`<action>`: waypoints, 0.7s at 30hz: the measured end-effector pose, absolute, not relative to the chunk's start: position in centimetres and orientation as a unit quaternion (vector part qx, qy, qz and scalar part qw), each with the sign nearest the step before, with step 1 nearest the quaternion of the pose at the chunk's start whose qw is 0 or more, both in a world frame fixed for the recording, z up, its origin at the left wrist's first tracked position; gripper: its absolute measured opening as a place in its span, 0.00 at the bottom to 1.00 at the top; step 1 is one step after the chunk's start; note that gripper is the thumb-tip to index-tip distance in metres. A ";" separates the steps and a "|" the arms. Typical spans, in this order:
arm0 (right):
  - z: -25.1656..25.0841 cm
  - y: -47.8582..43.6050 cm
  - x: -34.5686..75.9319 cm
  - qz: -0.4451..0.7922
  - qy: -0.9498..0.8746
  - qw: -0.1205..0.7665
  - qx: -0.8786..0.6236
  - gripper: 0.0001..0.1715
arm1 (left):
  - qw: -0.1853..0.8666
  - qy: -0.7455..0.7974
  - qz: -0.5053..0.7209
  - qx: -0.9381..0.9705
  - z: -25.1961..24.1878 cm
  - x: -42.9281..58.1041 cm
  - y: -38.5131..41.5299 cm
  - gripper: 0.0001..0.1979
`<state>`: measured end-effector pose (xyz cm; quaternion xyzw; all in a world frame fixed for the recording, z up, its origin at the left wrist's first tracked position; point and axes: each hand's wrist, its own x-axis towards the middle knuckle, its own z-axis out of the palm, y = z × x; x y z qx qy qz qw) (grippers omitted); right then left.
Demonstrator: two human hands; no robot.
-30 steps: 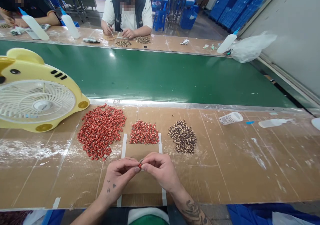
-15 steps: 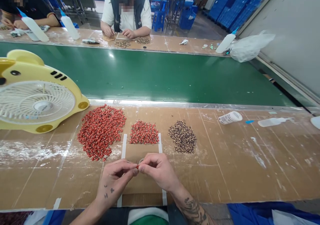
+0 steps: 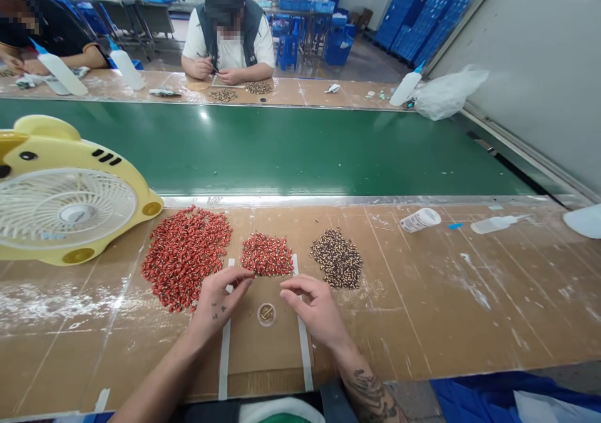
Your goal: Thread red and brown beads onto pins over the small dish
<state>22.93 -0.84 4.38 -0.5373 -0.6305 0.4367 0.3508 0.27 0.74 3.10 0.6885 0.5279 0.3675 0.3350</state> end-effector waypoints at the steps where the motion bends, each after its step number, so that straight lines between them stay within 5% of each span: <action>1: 4.1 -0.9 23.3 0.437 -0.629 0.349 -0.540 0.09 | 0.313 0.529 0.362 0.701 2.8 0.4 1.5 0.09; 9: 3.3 -1.6 23.8 0.399 -0.647 0.369 -0.535 0.08 | 0.190 0.528 0.314 0.766 2.1 2.1 5.8 0.11; 21: 1.9 -1.2 23.1 0.459 -0.670 0.302 -0.499 0.07 | 0.081 0.632 0.182 0.749 2.3 -7.0 0.3 0.10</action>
